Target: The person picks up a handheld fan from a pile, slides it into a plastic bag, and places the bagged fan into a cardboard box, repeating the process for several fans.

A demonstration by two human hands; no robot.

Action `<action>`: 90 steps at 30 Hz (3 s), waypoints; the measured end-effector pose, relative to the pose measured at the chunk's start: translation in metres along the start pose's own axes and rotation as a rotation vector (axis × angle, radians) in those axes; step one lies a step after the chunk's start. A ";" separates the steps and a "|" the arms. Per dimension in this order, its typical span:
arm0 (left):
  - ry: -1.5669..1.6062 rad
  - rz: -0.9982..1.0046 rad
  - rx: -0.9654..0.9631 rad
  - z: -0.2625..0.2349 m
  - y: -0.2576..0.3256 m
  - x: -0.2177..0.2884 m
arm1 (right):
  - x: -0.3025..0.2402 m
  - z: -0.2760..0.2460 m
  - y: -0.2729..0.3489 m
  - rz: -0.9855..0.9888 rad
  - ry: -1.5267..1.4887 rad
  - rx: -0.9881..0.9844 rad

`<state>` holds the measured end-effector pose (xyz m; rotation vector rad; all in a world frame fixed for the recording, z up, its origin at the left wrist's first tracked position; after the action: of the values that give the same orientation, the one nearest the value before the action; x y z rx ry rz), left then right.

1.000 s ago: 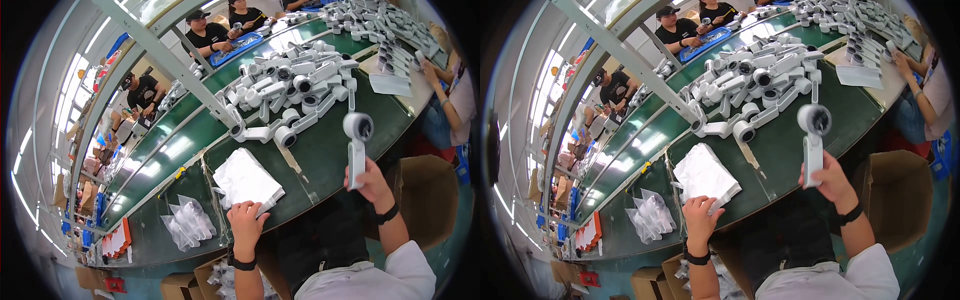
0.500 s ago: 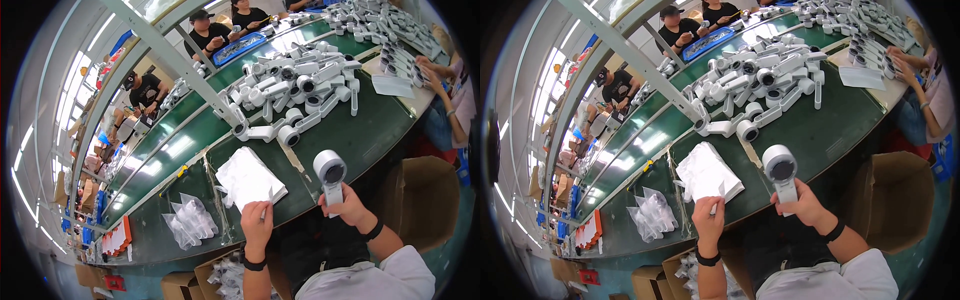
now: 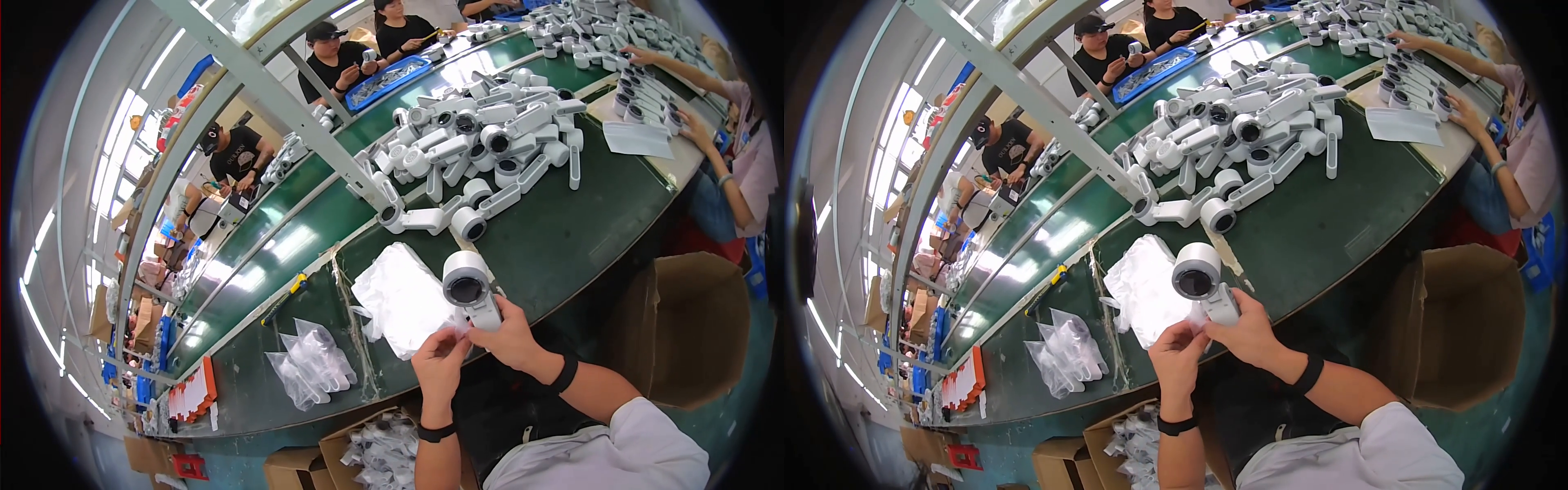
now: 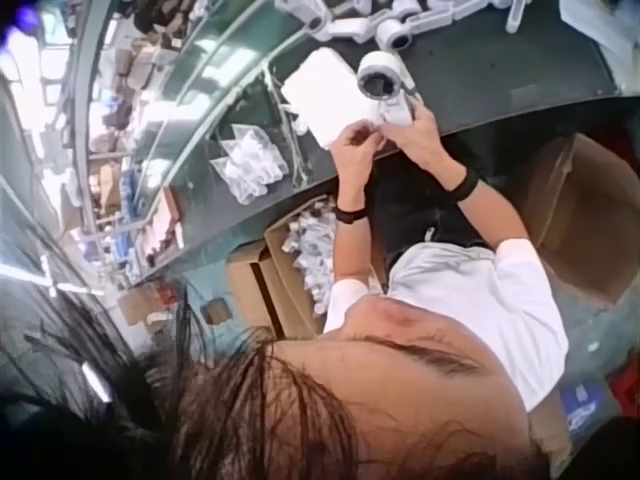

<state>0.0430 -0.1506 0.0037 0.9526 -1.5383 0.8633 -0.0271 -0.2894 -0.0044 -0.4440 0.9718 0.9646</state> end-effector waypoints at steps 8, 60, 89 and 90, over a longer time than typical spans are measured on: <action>0.297 -0.110 0.098 -0.020 -0.001 -0.006 | -0.014 -0.020 -0.005 -0.167 0.150 0.109; -0.072 0.047 -0.166 0.006 0.006 0.008 | -0.039 -0.045 0.035 0.494 0.717 -0.631; -0.294 0.252 -0.064 0.001 0.014 0.036 | -0.041 -0.034 0.028 0.200 0.881 -0.437; -0.372 0.354 -0.005 0.002 0.017 0.048 | -0.035 -0.035 0.030 0.200 0.882 -0.436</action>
<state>0.0222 -0.1510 0.0499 0.8845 -2.0715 0.9628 -0.0772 -0.3154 0.0095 -1.2204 1.6173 1.1870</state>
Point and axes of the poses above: each hand's wrist, its own y-axis away from the middle knuckle, its own z-axis out of the palm, x = y × z, the point moved 9 cm from there along -y, towards the middle knuckle, and after that the axes turned 12 degrees about -y, right-handed, at the moved point
